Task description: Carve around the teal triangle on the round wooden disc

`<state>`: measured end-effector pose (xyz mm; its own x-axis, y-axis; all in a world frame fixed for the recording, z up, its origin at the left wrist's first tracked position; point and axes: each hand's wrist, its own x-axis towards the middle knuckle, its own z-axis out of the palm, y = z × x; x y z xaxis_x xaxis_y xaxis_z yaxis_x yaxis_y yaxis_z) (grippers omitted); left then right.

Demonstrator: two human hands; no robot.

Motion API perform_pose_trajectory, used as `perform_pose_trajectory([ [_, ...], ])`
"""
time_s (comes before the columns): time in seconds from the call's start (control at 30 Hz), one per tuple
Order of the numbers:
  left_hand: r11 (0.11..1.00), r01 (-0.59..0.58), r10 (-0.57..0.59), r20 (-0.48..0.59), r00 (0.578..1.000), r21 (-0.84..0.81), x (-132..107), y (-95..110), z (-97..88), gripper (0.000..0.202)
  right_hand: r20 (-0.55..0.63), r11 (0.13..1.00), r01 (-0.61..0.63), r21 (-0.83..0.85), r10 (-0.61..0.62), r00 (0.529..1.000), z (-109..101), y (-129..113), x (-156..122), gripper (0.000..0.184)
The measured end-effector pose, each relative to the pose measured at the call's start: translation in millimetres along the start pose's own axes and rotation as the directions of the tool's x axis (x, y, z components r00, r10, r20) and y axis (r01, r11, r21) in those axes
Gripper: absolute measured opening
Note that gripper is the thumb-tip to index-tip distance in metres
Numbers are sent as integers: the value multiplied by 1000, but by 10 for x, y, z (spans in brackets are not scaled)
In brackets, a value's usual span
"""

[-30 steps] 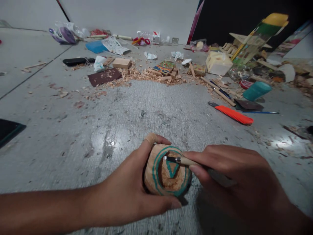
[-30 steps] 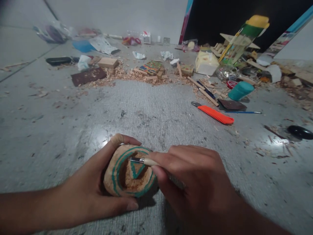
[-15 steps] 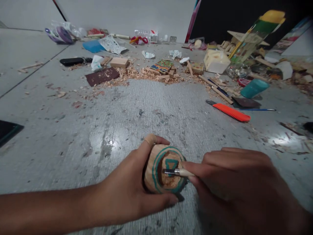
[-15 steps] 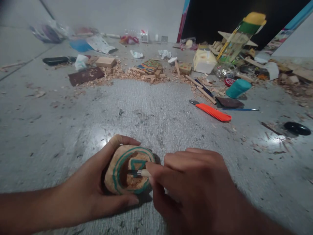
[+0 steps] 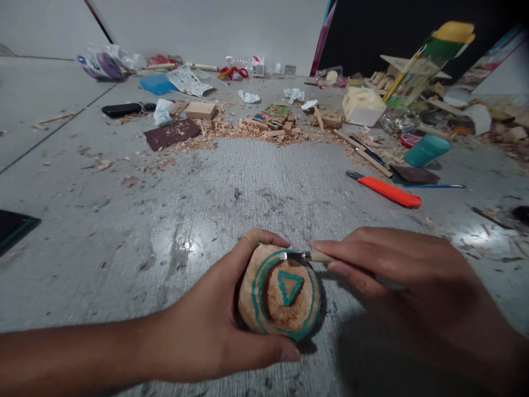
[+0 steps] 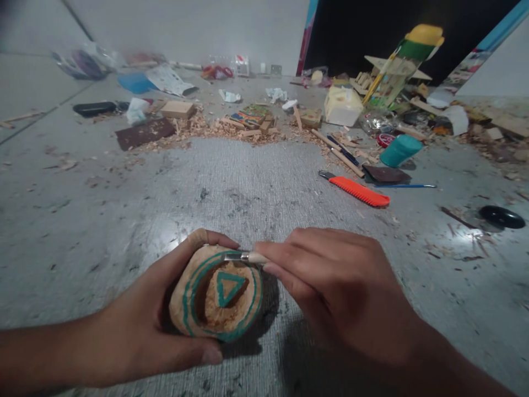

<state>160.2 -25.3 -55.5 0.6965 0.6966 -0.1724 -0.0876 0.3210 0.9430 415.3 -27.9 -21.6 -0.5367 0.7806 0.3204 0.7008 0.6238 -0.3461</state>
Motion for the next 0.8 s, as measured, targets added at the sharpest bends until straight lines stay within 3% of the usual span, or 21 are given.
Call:
perform_pose_trajectory([
  [0.37,998,-28,30,-41,999,50,18,8,-14,66,49,1000,17,-23,-16,999,90,-31,-7,24],
  [0.6,995,-55,61,-79,995,79,11,-65,-61,70,-43,985,-22,172,30,999,234,-93,-32,22],
  [0.8,998,-50,53,-87,995,38,12,-71,-52,69,-42,998,-14,-53,11,999,234,-77,-43,25],
])
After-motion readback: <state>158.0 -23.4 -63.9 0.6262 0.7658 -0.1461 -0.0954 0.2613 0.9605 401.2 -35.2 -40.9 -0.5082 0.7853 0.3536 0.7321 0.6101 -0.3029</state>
